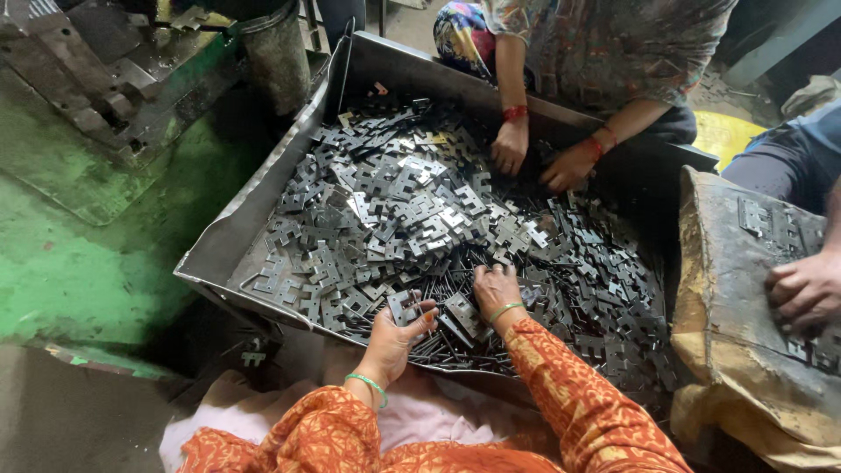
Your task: The person sorts small metal parts and pins from a large bin, picking them up by hand and placing them into a cloth bag. The person also occasionally moves parts within the bin to access more items.
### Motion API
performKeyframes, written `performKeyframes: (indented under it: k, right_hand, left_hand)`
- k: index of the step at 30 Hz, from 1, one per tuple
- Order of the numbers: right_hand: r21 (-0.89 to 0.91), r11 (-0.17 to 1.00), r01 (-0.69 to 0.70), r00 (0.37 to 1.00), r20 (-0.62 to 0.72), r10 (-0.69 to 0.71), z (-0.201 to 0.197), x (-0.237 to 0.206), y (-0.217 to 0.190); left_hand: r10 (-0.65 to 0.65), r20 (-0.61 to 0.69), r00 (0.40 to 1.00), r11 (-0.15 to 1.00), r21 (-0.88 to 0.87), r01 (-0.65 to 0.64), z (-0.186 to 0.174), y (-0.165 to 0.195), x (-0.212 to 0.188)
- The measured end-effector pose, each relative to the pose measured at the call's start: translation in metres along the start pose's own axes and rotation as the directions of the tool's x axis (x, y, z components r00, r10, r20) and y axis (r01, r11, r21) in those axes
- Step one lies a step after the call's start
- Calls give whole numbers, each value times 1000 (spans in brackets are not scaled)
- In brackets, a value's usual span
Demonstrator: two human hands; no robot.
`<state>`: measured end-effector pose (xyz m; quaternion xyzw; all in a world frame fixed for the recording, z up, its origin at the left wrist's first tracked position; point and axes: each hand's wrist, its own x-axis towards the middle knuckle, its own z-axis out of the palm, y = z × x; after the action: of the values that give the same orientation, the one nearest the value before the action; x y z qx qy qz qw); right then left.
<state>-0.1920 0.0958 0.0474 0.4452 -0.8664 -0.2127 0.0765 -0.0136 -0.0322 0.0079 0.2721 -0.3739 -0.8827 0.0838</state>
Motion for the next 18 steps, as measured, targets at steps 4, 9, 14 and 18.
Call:
performKeyframes:
  k: [4, 9, 14, 18]
  right_hand:
    - [464, 867, -179, 976, 196, 97, 4, -2, 29]
    - [900, 113, -421, 905, 425, -17, 1, -31, 53]
    - [944, 324, 59, 997, -40, -66, -2, -82, 1]
    - [819, 403, 409, 907, -412, -83, -1, -99, -17]
  left_hand:
    - [58, 48, 997, 991, -121, -51, 1, 0, 0]
    - [38, 125, 991, 988, -155, -19, 19, -10, -1]
    - [38, 188, 981, 980, -198, 0, 36, -31, -3]
    - [25, 198, 980, 992, -130, 1, 29, -36, -5]
